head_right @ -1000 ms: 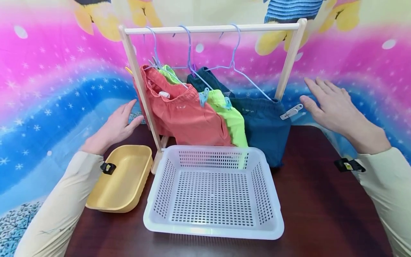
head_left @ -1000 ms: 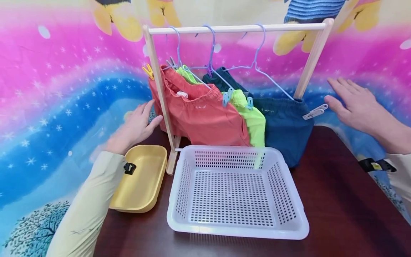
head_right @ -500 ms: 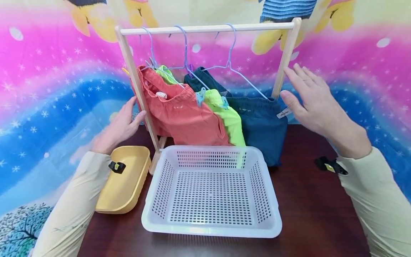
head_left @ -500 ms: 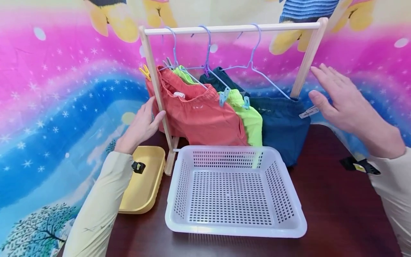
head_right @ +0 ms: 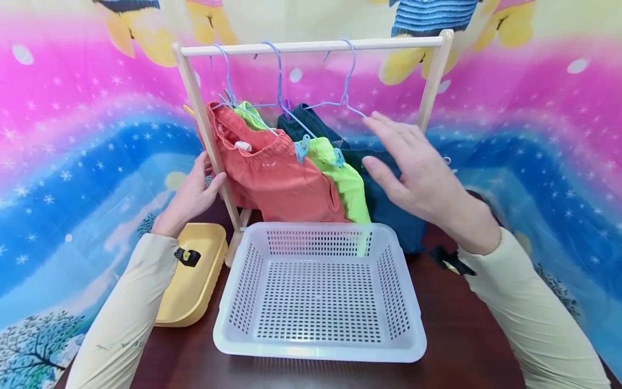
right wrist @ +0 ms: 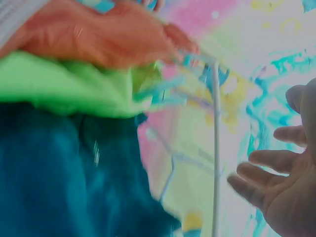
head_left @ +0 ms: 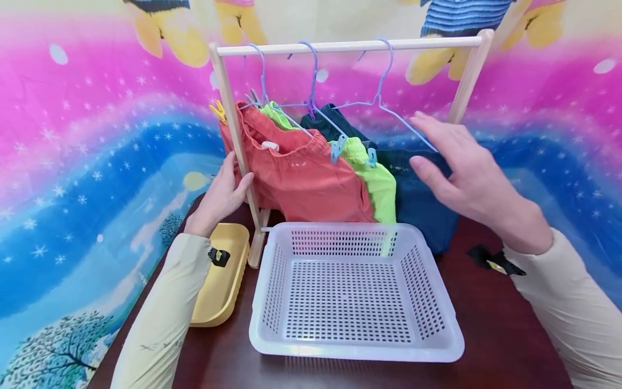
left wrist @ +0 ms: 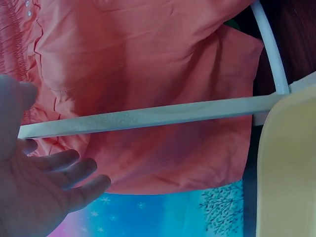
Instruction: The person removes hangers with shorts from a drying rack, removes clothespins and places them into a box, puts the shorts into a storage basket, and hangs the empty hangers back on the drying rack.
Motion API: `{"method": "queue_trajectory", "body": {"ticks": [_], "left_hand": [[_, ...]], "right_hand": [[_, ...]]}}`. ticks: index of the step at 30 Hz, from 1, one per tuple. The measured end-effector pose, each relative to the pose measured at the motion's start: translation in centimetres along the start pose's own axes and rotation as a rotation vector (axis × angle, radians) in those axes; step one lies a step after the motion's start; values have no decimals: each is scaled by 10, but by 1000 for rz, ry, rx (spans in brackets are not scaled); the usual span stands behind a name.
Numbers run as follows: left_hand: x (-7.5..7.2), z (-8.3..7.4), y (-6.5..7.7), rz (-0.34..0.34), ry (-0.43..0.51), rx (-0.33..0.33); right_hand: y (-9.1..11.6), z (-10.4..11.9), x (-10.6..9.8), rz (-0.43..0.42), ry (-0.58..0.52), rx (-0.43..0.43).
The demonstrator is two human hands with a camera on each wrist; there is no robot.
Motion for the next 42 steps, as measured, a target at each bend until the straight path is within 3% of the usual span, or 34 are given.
{"method": "queue_trajectory", "body": {"ticks": [5, 9, 14, 25, 34, 42], "left_hand": [[5, 1, 0, -18, 72, -20], [9, 4, 0, -44, 96, -39], [14, 6, -3, -73, 99, -48], [25, 11, -6, -64, 80, -92], [24, 13, -7, -26, 24, -139], [26, 13, -16, -7, 9, -139]], "right_hand": [[-9, 18, 29, 45, -92, -75], [-13, 26, 54, 129, -128, -49], [-16, 28, 72, 126, -138, 13], [-16, 28, 92, 98, -83, 135], [-25, 21, 104, 158, -156, 182], [-30, 15, 109, 147, -168, 224]]}}
Point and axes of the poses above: each hand's wrist, its own y-axis away from the middle knuckle, its own x-axis out of the palm, z = x × y, the point moved 2 cm from there along -y, towards the middle knuckle, and after that the axes turned 6 degrees about -x, right-handed, at the moved point
